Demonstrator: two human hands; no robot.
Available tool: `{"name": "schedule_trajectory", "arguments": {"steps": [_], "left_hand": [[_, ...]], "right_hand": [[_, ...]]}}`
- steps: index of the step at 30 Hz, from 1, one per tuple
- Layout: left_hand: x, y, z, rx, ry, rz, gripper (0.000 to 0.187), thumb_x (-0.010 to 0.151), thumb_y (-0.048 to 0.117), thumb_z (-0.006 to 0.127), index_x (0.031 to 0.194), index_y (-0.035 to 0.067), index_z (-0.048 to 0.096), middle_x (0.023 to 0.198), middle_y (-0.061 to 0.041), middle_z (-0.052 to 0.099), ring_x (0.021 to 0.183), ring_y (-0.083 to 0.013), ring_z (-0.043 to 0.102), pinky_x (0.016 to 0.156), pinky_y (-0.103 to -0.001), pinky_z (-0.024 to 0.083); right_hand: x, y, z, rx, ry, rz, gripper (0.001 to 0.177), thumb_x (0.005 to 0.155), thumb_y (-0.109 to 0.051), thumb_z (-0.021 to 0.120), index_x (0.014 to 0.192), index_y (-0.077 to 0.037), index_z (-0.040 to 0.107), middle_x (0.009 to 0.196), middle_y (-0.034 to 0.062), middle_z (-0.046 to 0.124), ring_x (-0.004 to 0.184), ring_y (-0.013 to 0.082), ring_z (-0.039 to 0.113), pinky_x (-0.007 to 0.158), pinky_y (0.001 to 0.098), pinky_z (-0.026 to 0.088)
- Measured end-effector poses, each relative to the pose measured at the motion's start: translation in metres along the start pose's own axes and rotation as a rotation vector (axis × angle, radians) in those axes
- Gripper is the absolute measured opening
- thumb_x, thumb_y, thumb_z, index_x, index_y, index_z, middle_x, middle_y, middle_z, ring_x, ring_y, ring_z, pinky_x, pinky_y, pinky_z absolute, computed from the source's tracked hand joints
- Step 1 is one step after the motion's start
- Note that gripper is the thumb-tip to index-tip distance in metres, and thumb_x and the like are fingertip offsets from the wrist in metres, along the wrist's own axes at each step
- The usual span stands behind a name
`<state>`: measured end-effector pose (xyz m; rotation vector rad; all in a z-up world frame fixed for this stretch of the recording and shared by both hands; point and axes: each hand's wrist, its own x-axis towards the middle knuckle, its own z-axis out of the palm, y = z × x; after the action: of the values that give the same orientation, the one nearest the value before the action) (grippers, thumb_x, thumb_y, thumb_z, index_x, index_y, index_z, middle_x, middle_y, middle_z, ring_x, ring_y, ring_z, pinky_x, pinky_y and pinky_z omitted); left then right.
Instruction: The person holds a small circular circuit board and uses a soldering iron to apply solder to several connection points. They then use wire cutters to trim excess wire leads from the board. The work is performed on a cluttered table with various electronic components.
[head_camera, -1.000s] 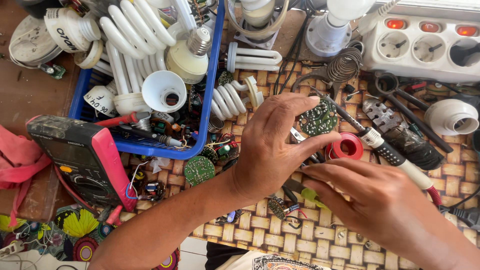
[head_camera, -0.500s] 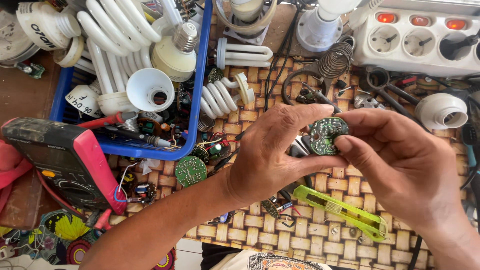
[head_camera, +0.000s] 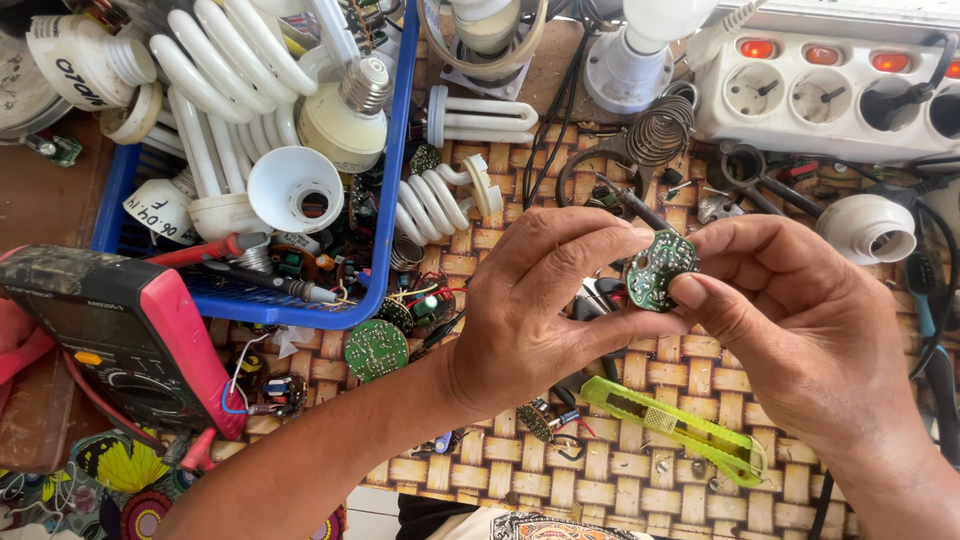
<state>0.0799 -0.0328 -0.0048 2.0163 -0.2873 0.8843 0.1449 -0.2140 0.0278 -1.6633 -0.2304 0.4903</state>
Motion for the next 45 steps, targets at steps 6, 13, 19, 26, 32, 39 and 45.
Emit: {"name": "schedule_trajectory", "arguments": {"steps": [6,13,19,26,32,39,45], "left_hand": [[0.002,0.002,0.000,0.000,-0.002,-0.002,0.051,0.086,0.030,0.085,0.122,0.005,0.059,0.116,-0.010,0.063,0.103,-0.0255,0.068,0.096,-0.037,0.060],[0.002,0.003,0.001,-0.007,-0.009,-0.007,0.049,0.089,0.021,0.087,0.126,0.006,0.058,0.119,-0.011,0.064,0.106,-0.0253,0.070,0.100,-0.036,0.061],[0.002,0.002,0.002,-0.004,-0.018,-0.013,0.048,0.090,0.021,0.085,0.126,0.006,0.057,0.119,-0.012,0.065,0.107,-0.0262,0.069,0.102,-0.037,0.060],[0.003,0.004,0.000,-0.012,-0.038,-0.040,0.047,0.090,0.021,0.082,0.127,0.004,0.058,0.119,-0.013,0.064,0.107,-0.0267,0.069,0.102,-0.038,0.059],[0.002,0.003,0.000,-0.026,-0.053,-0.051,0.046,0.092,0.019,0.080,0.129,0.005,0.057,0.122,-0.012,0.062,0.110,-0.0266,0.068,0.104,-0.038,0.059],[0.003,0.004,0.001,-0.026,-0.045,-0.049,0.046,0.091,0.016,0.081,0.129,0.005,0.057,0.121,-0.013,0.063,0.110,-0.0263,0.068,0.105,-0.037,0.058],[0.001,0.003,0.002,-0.024,-0.019,-0.097,0.046,0.088,0.024,0.081,0.125,0.007,0.060,0.119,-0.011,0.063,0.110,-0.0245,0.066,0.103,-0.037,0.058]], "right_hand": [[0.001,0.002,0.000,0.060,-0.021,0.000,0.024,0.088,0.003,0.063,0.111,0.003,0.057,0.101,0.0158,0.071,0.092,0.0193,0.069,0.082,0.0263,0.057],[0.001,0.003,-0.001,0.022,-0.002,0.001,0.018,0.091,-0.002,0.063,0.109,0.002,0.059,0.093,0.0129,0.070,0.078,0.0156,0.064,0.071,0.0238,0.055],[0.003,0.008,-0.001,0.115,0.000,0.024,0.016,0.092,-0.004,0.064,0.106,0.001,0.060,0.087,0.0100,0.066,0.073,0.0131,0.061,0.067,0.0232,0.055],[0.004,0.007,-0.001,0.118,-0.013,0.020,0.016,0.091,-0.004,0.064,0.106,0.001,0.060,0.087,0.0122,0.067,0.067,0.0193,0.064,0.064,0.0272,0.057],[0.004,0.009,-0.002,0.139,-0.015,0.023,0.017,0.090,-0.003,0.064,0.106,0.002,0.059,0.085,0.0123,0.066,0.069,0.0182,0.064,0.066,0.0287,0.060],[0.004,0.005,0.001,0.137,0.000,0.008,0.016,0.089,-0.004,0.065,0.104,0.001,0.060,0.091,0.0127,0.069,0.076,0.0183,0.067,0.068,0.0294,0.062],[0.005,0.011,-0.003,0.141,-0.004,-0.037,0.018,0.091,-0.004,0.064,0.107,-0.001,0.057,0.083,0.0126,0.068,0.063,0.0183,0.065,0.064,0.0244,0.055]]}}
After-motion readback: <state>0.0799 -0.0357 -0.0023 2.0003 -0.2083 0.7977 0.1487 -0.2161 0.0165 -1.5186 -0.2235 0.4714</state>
